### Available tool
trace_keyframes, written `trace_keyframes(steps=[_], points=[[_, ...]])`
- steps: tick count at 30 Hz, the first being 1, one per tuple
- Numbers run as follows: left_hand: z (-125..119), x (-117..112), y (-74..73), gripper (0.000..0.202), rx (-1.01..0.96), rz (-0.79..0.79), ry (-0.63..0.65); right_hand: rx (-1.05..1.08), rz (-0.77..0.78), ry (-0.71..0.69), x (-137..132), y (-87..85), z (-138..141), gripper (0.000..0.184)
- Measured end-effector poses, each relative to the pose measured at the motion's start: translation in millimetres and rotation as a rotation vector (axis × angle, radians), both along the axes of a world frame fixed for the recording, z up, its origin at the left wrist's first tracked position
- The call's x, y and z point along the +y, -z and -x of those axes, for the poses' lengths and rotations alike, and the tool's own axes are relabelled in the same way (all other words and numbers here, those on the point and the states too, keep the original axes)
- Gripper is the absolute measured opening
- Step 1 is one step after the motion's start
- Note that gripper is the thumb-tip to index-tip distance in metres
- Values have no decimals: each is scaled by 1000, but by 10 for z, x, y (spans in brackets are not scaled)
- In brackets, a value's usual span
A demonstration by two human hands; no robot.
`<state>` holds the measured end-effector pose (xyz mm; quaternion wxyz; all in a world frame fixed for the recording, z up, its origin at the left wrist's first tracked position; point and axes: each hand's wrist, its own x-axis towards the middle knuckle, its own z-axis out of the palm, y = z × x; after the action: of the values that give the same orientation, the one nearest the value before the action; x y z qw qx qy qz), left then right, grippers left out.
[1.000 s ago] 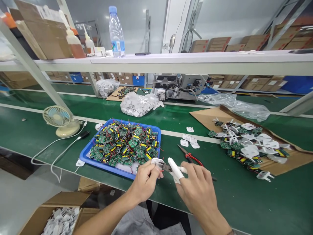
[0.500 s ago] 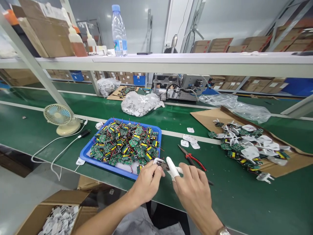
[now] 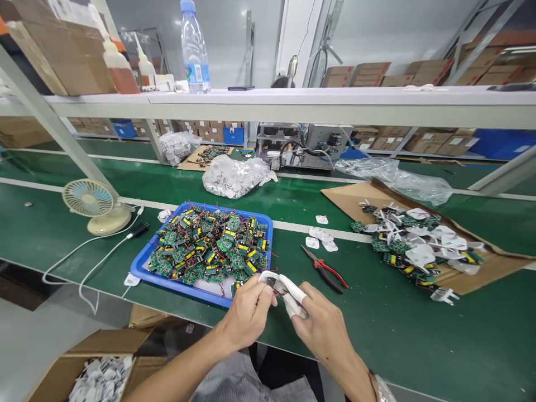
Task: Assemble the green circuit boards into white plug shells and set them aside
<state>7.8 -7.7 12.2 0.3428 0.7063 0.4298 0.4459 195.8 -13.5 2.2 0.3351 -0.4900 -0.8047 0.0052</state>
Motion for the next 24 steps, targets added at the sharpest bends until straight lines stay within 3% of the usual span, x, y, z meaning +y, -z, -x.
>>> trace_keyframes(steps=[4,6,9,13,18,21,24], points=[[-3,22,-32,41,-56,0,12,261,269,-116,-16,87,40,15],[-10,32,-37,40,-57,-2,7,285,265,-104,-18,100,27,17],[31,77,-10,39,-22,13,-22,208,133,-16,-7,148,-117,31],[230,250,66,35,84,-76,-97,55,-29,140,21,362,-571,39],[521,607,125,29,319,-338,-154,-103,-54,309,40,804,-1276,35],[648,839,99,30,516,-450,-143,-140,-104,408,16,1035,-1602,33],[762,1050,-9,33,632,-531,-168,-200,-184,473,-50,1154,-1849,32]])
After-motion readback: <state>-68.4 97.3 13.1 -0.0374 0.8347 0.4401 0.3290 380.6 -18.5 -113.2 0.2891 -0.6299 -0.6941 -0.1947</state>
